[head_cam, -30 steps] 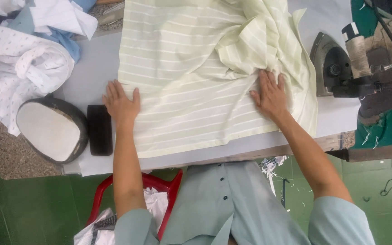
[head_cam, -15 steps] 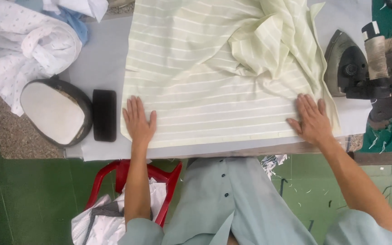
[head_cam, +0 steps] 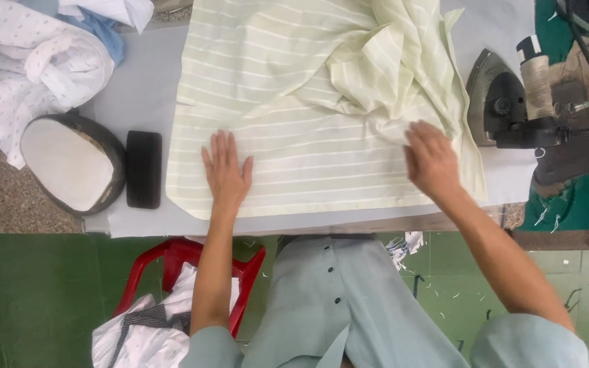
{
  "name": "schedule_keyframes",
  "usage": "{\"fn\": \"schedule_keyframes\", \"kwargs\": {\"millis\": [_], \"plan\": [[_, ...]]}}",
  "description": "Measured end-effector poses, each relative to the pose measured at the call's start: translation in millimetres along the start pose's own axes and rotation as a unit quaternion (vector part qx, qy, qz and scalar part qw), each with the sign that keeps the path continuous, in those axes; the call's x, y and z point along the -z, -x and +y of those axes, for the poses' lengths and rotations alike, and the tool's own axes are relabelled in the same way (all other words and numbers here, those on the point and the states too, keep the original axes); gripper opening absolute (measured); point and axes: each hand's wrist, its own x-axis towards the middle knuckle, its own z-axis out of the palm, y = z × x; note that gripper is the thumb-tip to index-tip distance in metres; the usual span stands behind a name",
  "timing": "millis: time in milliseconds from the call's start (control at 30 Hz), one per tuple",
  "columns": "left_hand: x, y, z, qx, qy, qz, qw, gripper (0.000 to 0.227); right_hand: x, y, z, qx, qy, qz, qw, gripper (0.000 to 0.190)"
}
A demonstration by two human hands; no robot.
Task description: The person irons a light-colored striped shirt on a table using a steam iron and a pressing cloth. They repeatedly smooth the fabric, apply the iron, and reposition the shirt to cover different areas.
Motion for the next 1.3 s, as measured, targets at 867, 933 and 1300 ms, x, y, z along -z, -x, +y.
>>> {"fn": "schedule_keyframes", "kwargs": {"millis": [867,933,1300], "plan": [[46,-63,-48,0.160,0.019,-0.233,0.959,0.067,-15,77,-1,-0.139,0.105,-0.178,0.969,0.064],[36,-47,-64,0.157,-0.011,-0.188,0.969,0.072,-15,74,0,-0.082,0.148,-0.100,0.981,0.054],[68,66,-45,0.260,0.036,-0.171,0.950,0.077,64,-35,184,-0.406,0.076,-0.272,0.869,0.057]]}}
